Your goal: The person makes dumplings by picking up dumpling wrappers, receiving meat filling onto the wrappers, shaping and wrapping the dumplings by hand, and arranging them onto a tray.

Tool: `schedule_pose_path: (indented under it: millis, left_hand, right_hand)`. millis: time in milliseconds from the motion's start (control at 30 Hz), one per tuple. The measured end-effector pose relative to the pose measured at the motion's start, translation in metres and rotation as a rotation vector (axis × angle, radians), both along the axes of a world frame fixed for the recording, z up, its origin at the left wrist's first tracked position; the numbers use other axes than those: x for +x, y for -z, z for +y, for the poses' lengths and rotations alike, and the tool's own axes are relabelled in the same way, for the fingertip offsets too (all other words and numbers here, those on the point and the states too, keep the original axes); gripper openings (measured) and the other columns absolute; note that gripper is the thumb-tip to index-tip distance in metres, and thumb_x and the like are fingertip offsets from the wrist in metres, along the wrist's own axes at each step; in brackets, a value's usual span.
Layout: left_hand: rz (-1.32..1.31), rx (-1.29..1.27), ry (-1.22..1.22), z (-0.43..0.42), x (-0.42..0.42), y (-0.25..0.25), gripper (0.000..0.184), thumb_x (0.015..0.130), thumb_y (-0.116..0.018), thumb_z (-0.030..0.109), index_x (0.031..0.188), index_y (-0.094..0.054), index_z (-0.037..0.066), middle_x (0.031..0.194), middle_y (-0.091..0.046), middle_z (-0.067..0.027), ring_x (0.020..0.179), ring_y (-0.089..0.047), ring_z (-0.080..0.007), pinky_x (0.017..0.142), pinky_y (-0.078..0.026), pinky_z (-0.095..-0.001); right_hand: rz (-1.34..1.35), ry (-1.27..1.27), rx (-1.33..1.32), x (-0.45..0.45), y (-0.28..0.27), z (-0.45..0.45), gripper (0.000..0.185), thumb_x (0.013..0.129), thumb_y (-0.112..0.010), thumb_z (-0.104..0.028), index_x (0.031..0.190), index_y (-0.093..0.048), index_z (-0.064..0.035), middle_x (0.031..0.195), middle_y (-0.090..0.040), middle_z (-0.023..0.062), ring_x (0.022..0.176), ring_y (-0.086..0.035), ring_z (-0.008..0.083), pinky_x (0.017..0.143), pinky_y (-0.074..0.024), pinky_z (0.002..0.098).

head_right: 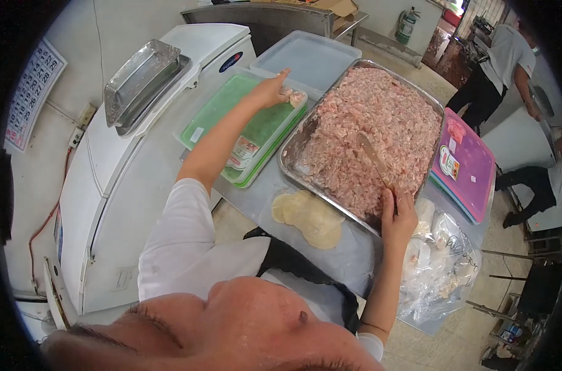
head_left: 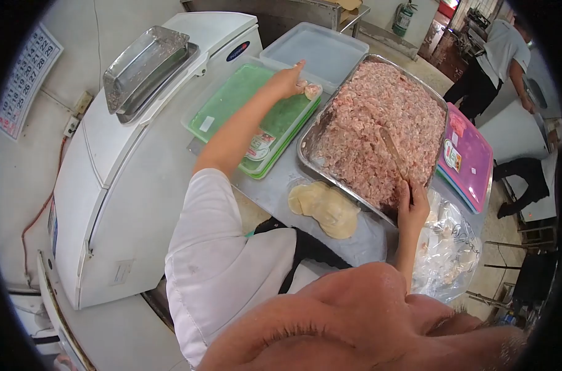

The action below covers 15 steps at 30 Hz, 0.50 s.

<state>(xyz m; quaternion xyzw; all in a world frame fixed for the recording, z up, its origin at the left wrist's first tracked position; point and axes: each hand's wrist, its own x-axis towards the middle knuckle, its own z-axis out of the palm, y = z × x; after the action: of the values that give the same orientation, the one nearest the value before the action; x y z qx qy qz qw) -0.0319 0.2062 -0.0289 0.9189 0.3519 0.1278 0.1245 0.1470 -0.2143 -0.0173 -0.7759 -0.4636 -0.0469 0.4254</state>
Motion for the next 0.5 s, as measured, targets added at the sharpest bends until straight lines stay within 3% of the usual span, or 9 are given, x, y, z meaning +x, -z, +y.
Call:
schedule_pose_path:
  millis: [133, 333, 433, 500]
  left_hand:
    - [-0.033, -0.031, 0.006, -0.007, 0.001, 0.001, 0.09, 0.076, -0.073, 0.018, 0.15, -0.022, 0.014, 0.113, -0.062, -0.0265, 0.104, -0.06, -0.0406, 0.089, -0.048, -0.0453]
    - [0.026, -0.054, 0.12, -0.011, -0.007, -0.014, 0.087, 0.077, -0.073, 0.015, 0.149, -0.024, 0.01, 0.118, -0.06, -0.0248, 0.108, -0.059, -0.0374, 0.093, -0.048, -0.0441]
    - [0.149, 0.098, 0.137, -0.033, -0.024, -0.038, 0.075, 0.079, -0.071, 0.013, 0.145, -0.035, 0.009, 0.123, -0.058, -0.0203, 0.115, -0.056, -0.0338, 0.098, -0.045, -0.0424]
    - [0.003, 0.102, 0.304, -0.072, -0.039, -0.063, 0.069, 0.079, -0.071, 0.015, 0.141, -0.042, 0.011, 0.127, -0.056, -0.0181, 0.118, -0.054, -0.0341, 0.099, -0.044, -0.0409]
  right_hand:
    - [-0.023, -0.009, 0.035, 0.002, 0.003, 0.002, 0.02, 0.092, -0.061, -0.01, 0.106, -0.065, 0.0024, 0.1, -0.066, 0.0184, 0.091, -0.065, 0.0298, 0.083, -0.0487, 0.0337]
    - [-0.035, 0.017, 0.053, -0.002, 0.001, 0.003, 0.018, 0.091, -0.062, -0.011, 0.103, -0.066, 0.0018, 0.095, -0.066, 0.0179, 0.087, -0.065, 0.0294, 0.079, -0.0491, 0.0331]
    - [-0.089, 0.013, 0.066, -0.003, 0.003, 0.004, 0.018, 0.088, -0.067, -0.015, 0.097, -0.067, 0.0003, 0.089, -0.066, 0.017, 0.081, -0.064, 0.0323, 0.074, -0.0502, 0.0355]
    - [-0.162, -0.012, 0.053, -0.002, 0.002, 0.005, 0.02, 0.085, -0.07, -0.019, 0.089, -0.065, -0.0006, 0.081, -0.063, 0.0162, 0.074, -0.062, 0.0331, 0.066, -0.0487, 0.0381]
